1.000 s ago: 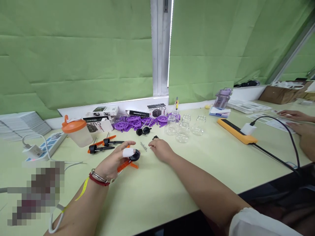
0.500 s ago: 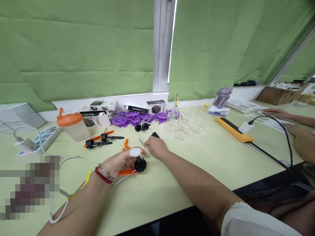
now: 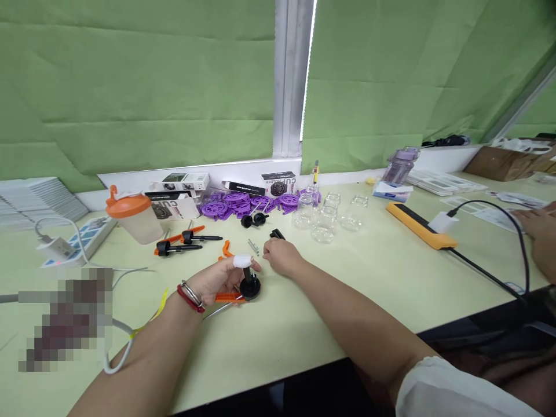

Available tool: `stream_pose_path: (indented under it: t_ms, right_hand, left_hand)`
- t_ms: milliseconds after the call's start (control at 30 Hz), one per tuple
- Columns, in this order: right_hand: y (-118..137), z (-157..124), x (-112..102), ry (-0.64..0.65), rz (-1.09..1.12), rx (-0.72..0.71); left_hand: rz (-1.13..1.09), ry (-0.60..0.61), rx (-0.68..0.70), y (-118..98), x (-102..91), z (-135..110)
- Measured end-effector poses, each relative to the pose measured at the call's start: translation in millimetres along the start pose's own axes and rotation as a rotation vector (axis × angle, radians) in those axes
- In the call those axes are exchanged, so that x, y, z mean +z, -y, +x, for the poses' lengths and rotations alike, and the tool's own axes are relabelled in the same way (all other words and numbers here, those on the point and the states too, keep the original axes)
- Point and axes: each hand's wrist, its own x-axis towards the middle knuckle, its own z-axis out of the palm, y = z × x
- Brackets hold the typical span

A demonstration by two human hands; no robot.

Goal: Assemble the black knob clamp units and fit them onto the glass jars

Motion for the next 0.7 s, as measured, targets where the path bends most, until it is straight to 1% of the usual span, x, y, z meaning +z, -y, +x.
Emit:
stream_pose_path:
  t_ms: [67, 167, 233, 300, 400, 467, 500, 567, 633, 700]
  right_hand:
    - [0.7, -2.1, -1.5, 0.006, 0.024, 0.018]
    - [1.7, -8.5, -6.0, -0.036, 0.087, 0.012]
    - [2.2, -14.5, -10.4, -0.075, 0.232, 0.013]
    - [3.0, -20.6, -15.3, -0.077, 0.499, 0.032]
    - [5.8, -28.1, -22.1, 0.018, 0.974, 0.040]
    - [8.5, -31.8, -26.0, 0.103, 1.194, 0.010]
    - [9.8, -33.3, -27.8, 0.141, 1.257, -0.013]
    - [12.0, -36.1, -30.8, 0.206, 1.315, -0.048]
    - [13.4, -38.4, -32.8, 0.254, 1.329, -0.076]
    - [14.2, -39.8, -33.6, 0.274, 1.329, -0.107]
  left_hand:
    - [0.001, 0.002, -0.005, 0.0, 0.8, 0.5]
    - [0.002, -0.001, -0.003, 1.4, -0.2, 2.1]
    - [0.001, 0.005, 0.000, 2.8, -1.9, 3.1]
    - [-0.005, 0.006, 0.002, 4.3, -3.9, 4.1]
    - [-0.009, 0.014, 0.015, 6.0, -6.8, 5.6]
    - [-0.012, 0.035, 0.021, 6.7, -8.5, 6.7]
    - [-0.015, 0.046, 0.022, 7.0, -9.1, 7.2]
    - [-0.025, 0.067, 0.014, 7.2, -9.9, 8.1]
    - [-0.028, 0.081, 0.004, 7.4, -9.9, 8.8]
    - [-0.027, 0.099, 0.005, 7.5, -9.2, 9.3]
